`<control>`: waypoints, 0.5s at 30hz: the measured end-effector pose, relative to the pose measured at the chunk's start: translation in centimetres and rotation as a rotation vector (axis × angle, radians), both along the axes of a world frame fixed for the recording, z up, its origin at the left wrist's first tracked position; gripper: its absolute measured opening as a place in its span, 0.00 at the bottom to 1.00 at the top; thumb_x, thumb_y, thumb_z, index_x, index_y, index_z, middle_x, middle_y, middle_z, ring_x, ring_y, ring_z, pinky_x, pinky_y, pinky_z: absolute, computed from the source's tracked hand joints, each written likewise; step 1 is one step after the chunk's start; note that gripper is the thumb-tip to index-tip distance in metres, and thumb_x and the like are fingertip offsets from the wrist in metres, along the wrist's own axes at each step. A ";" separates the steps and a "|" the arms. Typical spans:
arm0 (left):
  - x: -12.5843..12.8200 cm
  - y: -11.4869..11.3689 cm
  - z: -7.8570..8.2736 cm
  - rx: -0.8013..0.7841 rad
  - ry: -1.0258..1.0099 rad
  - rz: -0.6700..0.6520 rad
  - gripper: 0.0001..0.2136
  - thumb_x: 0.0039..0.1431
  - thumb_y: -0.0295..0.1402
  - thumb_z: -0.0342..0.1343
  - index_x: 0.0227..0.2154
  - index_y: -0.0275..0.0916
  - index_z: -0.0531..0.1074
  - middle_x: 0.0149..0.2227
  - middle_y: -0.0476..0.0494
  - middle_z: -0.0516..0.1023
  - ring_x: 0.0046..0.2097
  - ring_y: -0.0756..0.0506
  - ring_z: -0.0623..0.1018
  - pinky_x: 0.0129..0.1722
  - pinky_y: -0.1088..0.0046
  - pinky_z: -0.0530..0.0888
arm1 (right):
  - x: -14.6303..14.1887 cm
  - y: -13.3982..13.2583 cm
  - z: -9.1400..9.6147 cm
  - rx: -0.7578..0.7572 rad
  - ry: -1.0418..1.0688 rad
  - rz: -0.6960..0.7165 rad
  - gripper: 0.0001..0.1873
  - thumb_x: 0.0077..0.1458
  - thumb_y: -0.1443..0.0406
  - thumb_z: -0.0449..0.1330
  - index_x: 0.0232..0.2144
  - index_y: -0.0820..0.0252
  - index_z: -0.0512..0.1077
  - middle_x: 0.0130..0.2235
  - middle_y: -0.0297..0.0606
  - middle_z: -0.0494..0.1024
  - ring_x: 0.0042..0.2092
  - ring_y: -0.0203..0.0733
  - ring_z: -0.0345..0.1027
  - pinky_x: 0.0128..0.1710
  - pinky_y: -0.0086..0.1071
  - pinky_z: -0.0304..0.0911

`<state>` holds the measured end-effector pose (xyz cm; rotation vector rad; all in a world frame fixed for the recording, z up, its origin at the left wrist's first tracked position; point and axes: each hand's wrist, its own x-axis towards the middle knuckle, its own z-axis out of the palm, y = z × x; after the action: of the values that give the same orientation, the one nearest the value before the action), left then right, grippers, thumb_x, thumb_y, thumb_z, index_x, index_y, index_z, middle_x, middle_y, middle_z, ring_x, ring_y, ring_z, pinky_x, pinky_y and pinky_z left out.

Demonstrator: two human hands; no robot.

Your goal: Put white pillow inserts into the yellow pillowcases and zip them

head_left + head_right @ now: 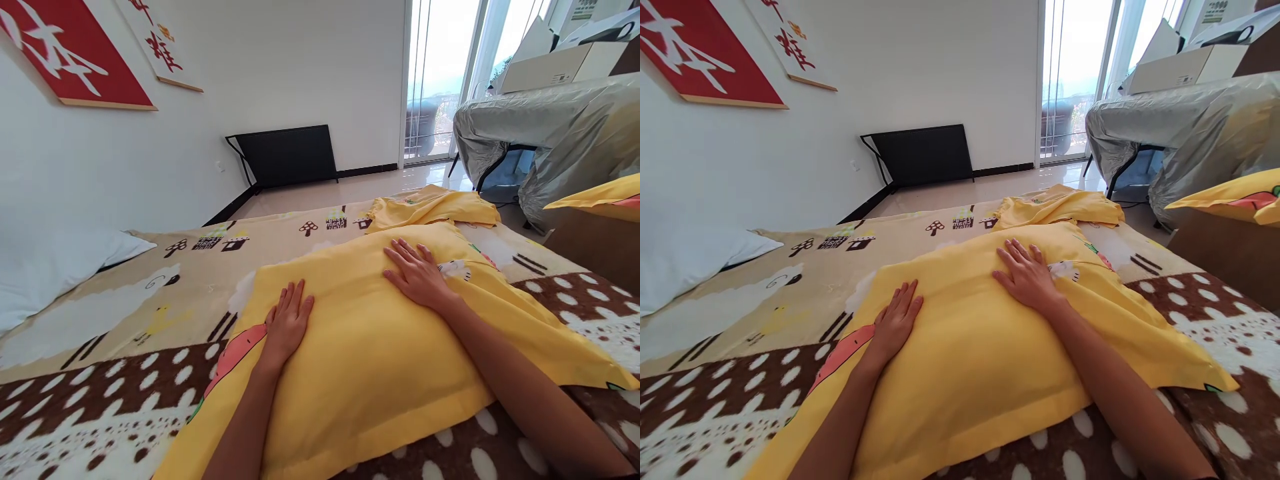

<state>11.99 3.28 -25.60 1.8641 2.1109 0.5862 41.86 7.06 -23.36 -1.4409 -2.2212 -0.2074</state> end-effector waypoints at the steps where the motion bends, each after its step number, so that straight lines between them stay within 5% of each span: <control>1: 0.0 0.0 0.0 0.008 -0.002 -0.005 0.28 0.64 0.49 0.32 0.65 0.47 0.48 0.68 0.48 0.43 0.68 0.44 0.44 0.64 0.53 0.44 | 0.6 0.1 -0.2 0.013 -0.009 -0.001 0.29 0.64 0.51 0.41 0.61 0.58 0.58 0.65 0.41 0.52 0.67 0.43 0.41 0.64 0.47 0.36; 11: 0.0 0.0 -0.1 0.011 -0.004 -0.046 0.29 0.64 0.50 0.31 0.65 0.45 0.47 0.67 0.45 0.45 0.68 0.43 0.45 0.63 0.52 0.46 | 6.5 1.9 -1.0 0.035 -0.119 0.027 0.27 0.66 0.54 0.39 0.63 0.54 0.54 0.65 0.41 0.52 0.65 0.46 0.46 0.60 0.49 0.41; 15: -1.2 0.1 0.3 -0.041 0.067 -0.158 0.30 0.63 0.50 0.28 0.66 0.45 0.44 0.68 0.47 0.43 0.68 0.45 0.44 0.64 0.54 0.46 | 9.7 2.5 -1.5 0.024 -0.130 0.056 0.28 0.66 0.54 0.38 0.64 0.52 0.51 0.65 0.40 0.52 0.66 0.44 0.45 0.59 0.46 0.42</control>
<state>10.81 3.39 -25.26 2.0306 1.9752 0.4468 51.58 9.59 -24.85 -1.3864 -2.3508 -0.3167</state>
